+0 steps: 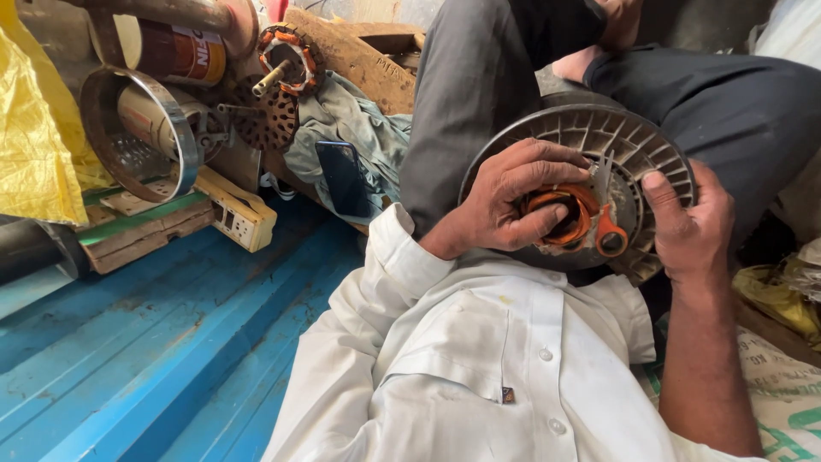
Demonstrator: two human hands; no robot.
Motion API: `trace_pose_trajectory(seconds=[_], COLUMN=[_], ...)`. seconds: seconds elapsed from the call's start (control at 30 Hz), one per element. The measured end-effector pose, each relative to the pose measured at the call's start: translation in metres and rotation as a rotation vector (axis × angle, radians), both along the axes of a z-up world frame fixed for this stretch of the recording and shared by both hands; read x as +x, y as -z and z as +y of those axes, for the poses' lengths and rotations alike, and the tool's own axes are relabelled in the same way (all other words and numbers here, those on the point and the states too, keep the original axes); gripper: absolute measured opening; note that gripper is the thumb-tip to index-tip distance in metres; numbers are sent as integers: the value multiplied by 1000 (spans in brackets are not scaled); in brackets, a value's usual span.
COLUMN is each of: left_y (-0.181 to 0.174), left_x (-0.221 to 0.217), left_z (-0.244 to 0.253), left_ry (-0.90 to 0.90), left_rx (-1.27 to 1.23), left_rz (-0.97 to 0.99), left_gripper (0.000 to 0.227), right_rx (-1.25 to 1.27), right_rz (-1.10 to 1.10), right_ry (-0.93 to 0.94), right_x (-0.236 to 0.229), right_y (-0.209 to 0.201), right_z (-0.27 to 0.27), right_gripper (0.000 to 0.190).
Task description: Repairing the copper windings and insulation on an electric motor stator.
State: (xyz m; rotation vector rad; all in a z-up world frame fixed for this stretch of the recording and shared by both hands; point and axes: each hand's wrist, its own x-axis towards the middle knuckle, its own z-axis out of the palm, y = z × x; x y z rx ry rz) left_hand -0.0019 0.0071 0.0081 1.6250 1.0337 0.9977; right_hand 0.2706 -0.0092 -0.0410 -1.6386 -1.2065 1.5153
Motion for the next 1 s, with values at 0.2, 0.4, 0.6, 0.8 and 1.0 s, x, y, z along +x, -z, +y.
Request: trace_pose_trajectory(seconds=[0.2, 0.4, 0.6, 0.8, 1.0], left_y=[-4, -3, -2, -2, -1], left_x=[-1, 0, -1, -1, 1], left_z=[3, 5, 4, 5, 5], left_ry=[11, 13, 12, 16, 8], left_rx=[-37, -59, -59, -65, -77], left_rz=[-9, -19, 6, 2, 2], left_gripper=[39, 41, 41, 40, 40], right_rx=[-34, -43, -62, -58, -55], right_rz=[38, 98, 153, 198, 184], right_ry=[1, 14, 19, 24, -19], right_x=[1, 4, 6, 11, 14], right_y=[-2, 0, 2, 10, 11], right_z=[-1, -4, -6, -10, -11], right_gripper=[41, 39, 37, 35, 32])
